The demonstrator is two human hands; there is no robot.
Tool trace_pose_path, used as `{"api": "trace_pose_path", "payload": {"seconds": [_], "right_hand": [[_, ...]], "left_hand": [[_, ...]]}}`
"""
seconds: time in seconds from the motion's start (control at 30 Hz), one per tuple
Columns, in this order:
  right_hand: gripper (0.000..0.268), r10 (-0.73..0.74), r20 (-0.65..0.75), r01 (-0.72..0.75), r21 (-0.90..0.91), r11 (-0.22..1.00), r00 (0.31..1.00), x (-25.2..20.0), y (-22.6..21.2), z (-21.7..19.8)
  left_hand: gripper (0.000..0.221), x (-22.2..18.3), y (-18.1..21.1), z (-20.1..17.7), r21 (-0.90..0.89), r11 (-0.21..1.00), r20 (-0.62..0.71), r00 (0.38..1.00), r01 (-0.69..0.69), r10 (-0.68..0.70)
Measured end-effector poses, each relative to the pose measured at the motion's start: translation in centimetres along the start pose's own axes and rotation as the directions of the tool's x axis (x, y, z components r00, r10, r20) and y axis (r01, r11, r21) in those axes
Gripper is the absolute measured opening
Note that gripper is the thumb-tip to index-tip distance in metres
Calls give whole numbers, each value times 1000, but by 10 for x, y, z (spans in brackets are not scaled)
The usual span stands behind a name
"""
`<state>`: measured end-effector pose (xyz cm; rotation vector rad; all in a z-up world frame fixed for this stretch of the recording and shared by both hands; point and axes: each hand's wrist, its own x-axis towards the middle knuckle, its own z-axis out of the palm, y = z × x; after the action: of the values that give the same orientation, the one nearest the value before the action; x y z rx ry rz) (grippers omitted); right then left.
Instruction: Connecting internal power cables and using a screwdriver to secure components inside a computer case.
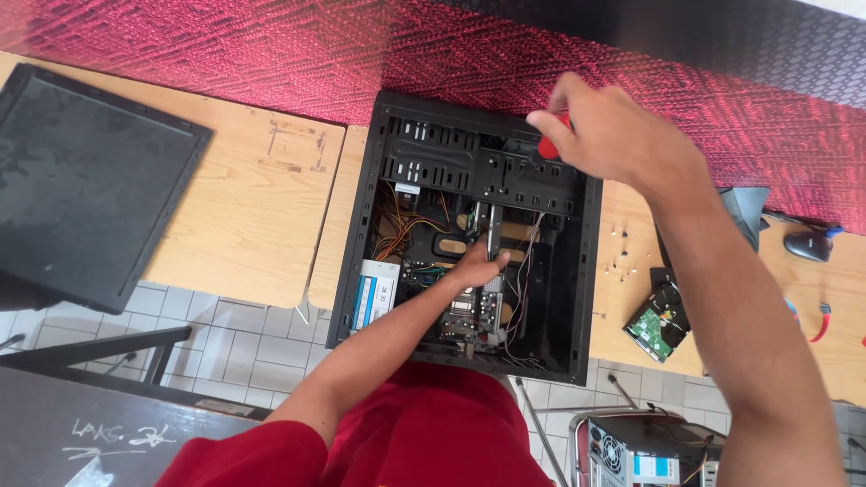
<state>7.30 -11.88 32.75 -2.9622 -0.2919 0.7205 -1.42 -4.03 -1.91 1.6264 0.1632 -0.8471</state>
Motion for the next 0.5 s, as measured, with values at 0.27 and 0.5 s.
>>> {"api": "trace_pose_path", "payload": {"seconds": [0.27,0.5], "right_hand": [[39,-239,-11,238,-65,969,971,24,17,9],[32,-345,-109,337,-85,938,932,42,37,15]], "left_hand": [[67,-9,12,-5,20,998,32,998,61,-62],[75,-9,13,-6,17,996,19,996,83,-84]]}}
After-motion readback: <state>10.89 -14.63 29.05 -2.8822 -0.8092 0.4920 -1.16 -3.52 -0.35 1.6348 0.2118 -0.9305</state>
